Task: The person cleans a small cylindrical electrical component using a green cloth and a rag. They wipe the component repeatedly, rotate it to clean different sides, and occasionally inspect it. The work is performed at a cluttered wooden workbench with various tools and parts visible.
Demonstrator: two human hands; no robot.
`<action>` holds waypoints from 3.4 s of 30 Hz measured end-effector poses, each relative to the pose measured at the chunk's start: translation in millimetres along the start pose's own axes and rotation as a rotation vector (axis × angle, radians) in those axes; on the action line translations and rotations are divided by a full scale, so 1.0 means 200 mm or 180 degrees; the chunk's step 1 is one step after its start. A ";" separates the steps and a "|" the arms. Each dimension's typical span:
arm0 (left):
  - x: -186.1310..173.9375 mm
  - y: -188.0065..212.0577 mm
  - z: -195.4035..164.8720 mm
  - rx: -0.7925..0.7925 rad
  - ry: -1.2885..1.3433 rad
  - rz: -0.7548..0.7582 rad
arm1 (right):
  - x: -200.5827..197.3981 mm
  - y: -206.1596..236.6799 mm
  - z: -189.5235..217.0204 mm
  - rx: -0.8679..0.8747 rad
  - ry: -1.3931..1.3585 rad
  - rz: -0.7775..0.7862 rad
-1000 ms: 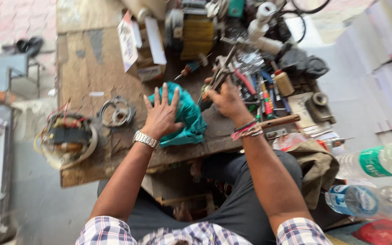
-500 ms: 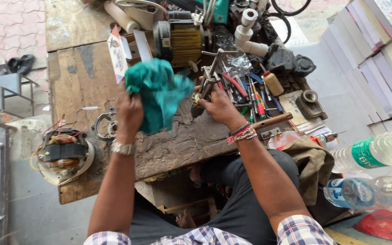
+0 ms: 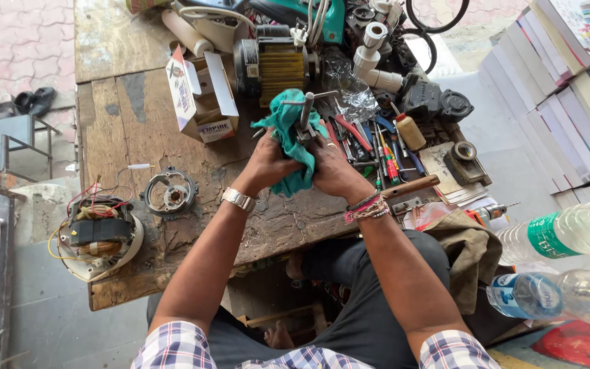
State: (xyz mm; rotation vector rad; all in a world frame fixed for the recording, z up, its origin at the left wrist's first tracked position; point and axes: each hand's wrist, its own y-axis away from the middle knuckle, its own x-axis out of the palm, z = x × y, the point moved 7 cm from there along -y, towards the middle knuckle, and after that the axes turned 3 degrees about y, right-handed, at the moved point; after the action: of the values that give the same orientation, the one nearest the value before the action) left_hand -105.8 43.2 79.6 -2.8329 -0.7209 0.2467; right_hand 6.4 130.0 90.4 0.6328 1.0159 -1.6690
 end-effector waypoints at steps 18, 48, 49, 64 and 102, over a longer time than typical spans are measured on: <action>-0.04 0.05 -0.01 0.0293 0.0096 -0.0834 | -0.45 0.06 0.19 0.0514 -0.0451 -0.0444; -0.20 0.01 -0.18 0.0761 -0.1260 -0.1316 | -0.49 0.12 0.15 0.0934 0.0132 -0.1258; -0.17 0.01 -0.21 0.0677 -0.1619 -0.1047 | -0.52 0.13 0.15 0.0915 0.0035 -0.1476; 0.08 0.14 -0.11 0.0130 -0.2640 -0.0113 | -0.23 0.05 0.11 0.1232 0.0103 -0.0506; 0.12 0.18 0.16 -0.0696 -0.3271 0.1506 | 0.21 0.37 0.00 0.2285 -0.0517 -0.1305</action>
State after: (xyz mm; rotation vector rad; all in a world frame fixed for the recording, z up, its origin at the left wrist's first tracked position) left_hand -76.2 29.3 38.4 -2.8903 -0.1714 1.8616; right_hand 63.4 101.6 32.9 0.7575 0.4183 -2.4344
